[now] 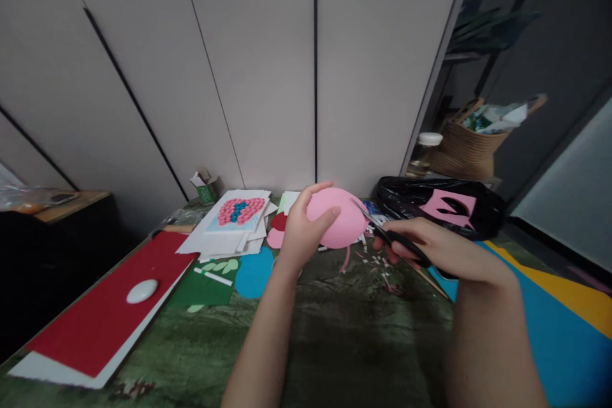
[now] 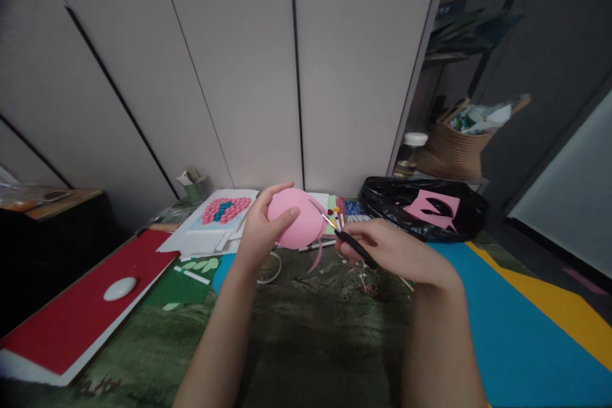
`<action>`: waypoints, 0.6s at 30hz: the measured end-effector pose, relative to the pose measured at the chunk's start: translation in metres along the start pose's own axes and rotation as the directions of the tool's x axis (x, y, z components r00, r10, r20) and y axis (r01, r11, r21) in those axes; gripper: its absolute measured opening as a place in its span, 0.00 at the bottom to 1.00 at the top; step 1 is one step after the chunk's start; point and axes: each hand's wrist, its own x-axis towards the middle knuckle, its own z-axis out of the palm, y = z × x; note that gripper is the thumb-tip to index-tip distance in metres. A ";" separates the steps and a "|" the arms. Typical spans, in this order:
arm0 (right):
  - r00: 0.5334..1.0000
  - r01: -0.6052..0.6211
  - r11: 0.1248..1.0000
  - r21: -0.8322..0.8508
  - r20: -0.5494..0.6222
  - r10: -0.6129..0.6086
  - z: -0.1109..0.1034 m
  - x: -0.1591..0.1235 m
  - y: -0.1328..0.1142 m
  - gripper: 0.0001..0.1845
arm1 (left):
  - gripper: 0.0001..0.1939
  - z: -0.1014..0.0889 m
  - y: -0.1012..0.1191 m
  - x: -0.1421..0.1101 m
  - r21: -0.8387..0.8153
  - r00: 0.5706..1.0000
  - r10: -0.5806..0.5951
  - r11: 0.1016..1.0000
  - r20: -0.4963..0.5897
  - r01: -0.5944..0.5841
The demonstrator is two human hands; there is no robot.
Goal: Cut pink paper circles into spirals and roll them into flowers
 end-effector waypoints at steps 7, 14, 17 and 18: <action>1.000 0.002 0.996 -0.094 -0.028 -0.005 0.002 0.004 -0.003 0.11 | 0.18 -0.004 0.000 0.001 0.025 1.000 0.009 1.000 0.021 -0.009; 0.998 0.019 0.988 -0.156 -0.049 -0.027 0.004 0.007 -0.001 0.09 | 0.18 -0.007 0.000 0.002 0.013 1.000 -0.004 1.000 0.005 0.004; 0.999 0.013 0.986 -0.163 -0.047 -0.021 0.005 0.008 0.001 0.08 | 0.19 -0.008 0.001 0.002 0.011 1.000 -0.002 1.000 0.001 0.002; 0.999 0.011 0.987 -0.163 -0.048 -0.019 0.005 0.008 0.002 0.08 | 0.19 -0.009 0.001 0.001 0.012 1.000 -0.002 1.000 -0.002 0.002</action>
